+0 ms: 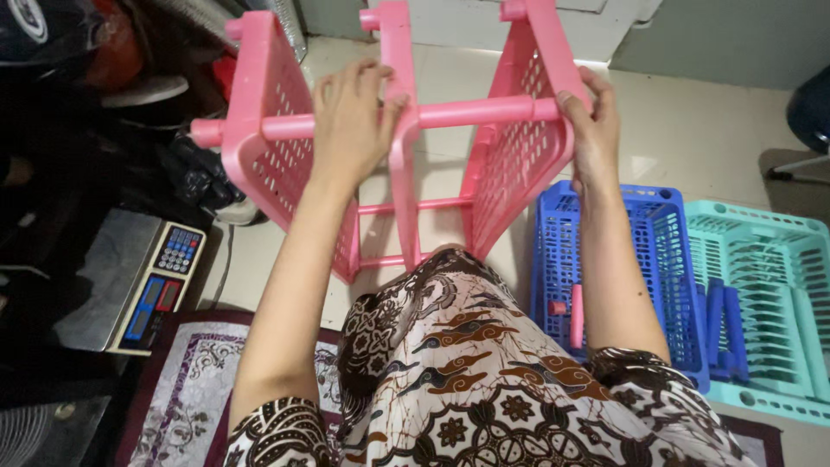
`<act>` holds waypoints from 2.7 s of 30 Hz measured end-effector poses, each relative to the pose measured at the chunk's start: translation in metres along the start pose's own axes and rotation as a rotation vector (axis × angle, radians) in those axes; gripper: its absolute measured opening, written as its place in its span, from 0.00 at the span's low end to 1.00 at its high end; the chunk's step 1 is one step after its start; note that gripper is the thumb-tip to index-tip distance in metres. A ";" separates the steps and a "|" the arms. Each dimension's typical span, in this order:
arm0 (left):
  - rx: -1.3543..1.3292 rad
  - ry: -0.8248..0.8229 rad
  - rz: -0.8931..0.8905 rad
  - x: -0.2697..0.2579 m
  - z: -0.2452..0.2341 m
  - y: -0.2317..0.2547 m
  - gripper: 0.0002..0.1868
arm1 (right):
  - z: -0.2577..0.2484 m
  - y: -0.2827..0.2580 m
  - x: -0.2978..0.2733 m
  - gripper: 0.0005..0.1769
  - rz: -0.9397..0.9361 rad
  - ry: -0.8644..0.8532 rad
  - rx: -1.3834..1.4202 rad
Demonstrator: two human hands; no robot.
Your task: The person assembles a pink plastic rack by inserting cylindrical pink rods into slots on the rack frame. The person repeatedly aligns and pushes the rods into place, adjusting the rack orientation as needed.
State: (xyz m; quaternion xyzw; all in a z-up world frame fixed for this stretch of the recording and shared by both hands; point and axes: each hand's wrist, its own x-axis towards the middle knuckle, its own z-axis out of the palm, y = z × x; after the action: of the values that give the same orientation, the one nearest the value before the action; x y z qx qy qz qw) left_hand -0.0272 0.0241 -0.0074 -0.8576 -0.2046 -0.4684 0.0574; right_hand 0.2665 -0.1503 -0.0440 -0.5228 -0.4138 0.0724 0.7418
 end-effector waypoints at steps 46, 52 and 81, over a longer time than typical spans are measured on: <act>0.290 0.318 -0.002 -0.030 0.017 -0.007 0.17 | 0.130 -0.050 0.042 0.20 -0.130 -1.315 -0.962; 0.289 0.346 0.004 -0.028 0.021 -0.005 0.16 | 0.113 -0.037 0.008 0.17 -0.791 -0.766 -1.308; 0.273 0.351 0.038 -0.035 0.013 -0.010 0.15 | 0.071 -0.028 -0.011 0.11 -1.421 -0.566 -1.238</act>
State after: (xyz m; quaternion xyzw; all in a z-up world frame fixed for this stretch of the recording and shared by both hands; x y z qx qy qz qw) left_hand -0.0377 0.0266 -0.0447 -0.7509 -0.2370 -0.5772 0.2165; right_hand 0.2011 -0.1181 -0.0185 -0.4120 -0.7590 -0.4976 0.0814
